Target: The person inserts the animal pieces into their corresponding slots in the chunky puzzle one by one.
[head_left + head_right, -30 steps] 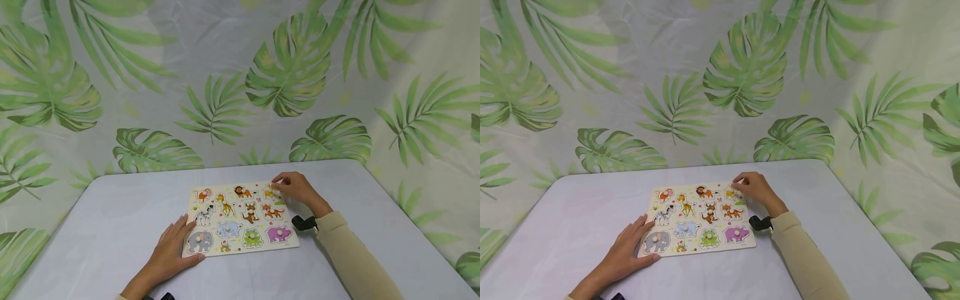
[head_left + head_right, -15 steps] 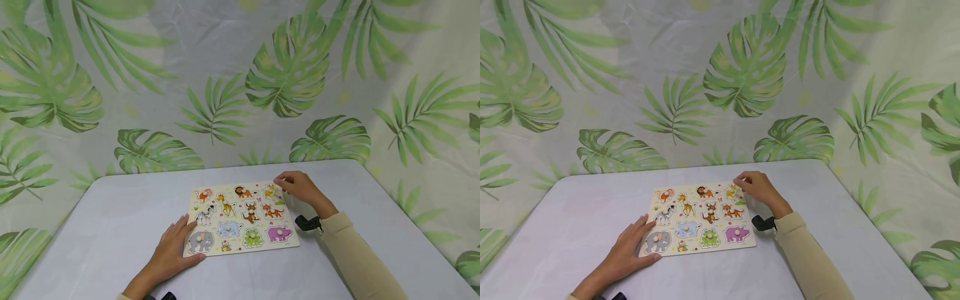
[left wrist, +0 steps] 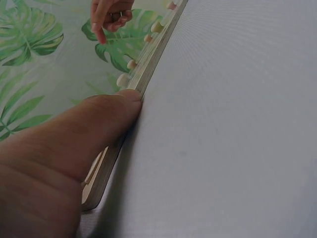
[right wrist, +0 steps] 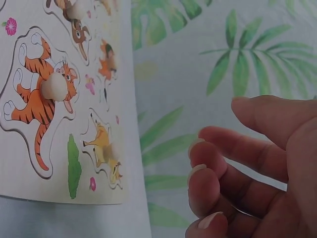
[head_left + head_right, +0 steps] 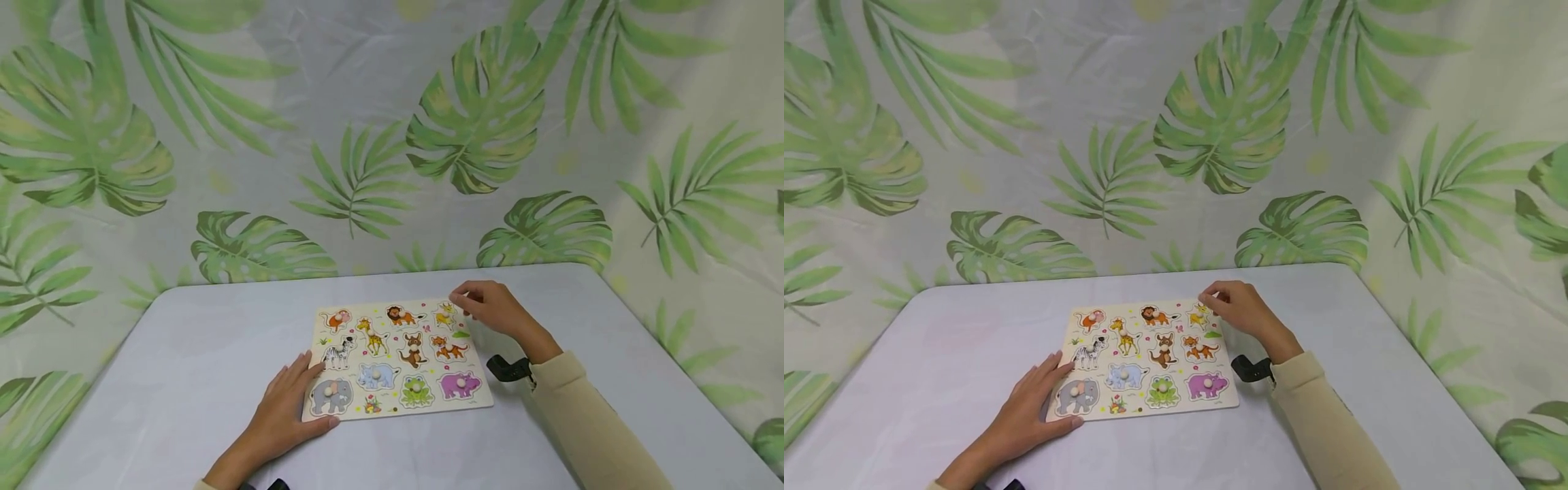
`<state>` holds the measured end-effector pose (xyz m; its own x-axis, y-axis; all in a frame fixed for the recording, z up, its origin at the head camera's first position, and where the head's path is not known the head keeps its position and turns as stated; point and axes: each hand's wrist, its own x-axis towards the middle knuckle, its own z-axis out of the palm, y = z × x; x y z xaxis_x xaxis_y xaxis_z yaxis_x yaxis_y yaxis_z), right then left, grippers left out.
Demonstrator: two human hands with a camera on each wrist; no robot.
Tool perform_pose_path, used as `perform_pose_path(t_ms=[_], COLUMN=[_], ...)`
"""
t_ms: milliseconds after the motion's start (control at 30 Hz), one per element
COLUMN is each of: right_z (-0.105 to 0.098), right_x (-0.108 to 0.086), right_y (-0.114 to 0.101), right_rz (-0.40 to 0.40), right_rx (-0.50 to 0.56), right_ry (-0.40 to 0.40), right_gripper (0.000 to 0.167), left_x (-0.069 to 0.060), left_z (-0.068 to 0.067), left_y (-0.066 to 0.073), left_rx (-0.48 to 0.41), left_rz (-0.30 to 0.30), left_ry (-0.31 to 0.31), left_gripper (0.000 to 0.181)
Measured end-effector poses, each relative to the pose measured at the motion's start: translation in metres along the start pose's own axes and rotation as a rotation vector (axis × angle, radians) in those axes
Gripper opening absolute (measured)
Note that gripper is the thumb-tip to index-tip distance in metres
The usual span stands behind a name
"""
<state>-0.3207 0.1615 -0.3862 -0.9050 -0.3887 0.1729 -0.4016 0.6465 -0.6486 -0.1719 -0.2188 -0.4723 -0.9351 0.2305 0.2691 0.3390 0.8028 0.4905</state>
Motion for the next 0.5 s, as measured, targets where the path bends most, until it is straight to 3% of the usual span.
perform_pose_path(t_ms=[500], right_z=[-0.0093], right_x=[-0.0046], right_y=[-0.0085], right_rz=[-0.048], right_rx=[0.001], right_ry=[0.012], right_gripper=[0.029], left_x=[0.0008], left_z=[-0.0011], left_y=[0.0016], left_rx=[-0.019], left_rz=[-0.001], left_ry=[-0.004], left_gripper=[0.092])
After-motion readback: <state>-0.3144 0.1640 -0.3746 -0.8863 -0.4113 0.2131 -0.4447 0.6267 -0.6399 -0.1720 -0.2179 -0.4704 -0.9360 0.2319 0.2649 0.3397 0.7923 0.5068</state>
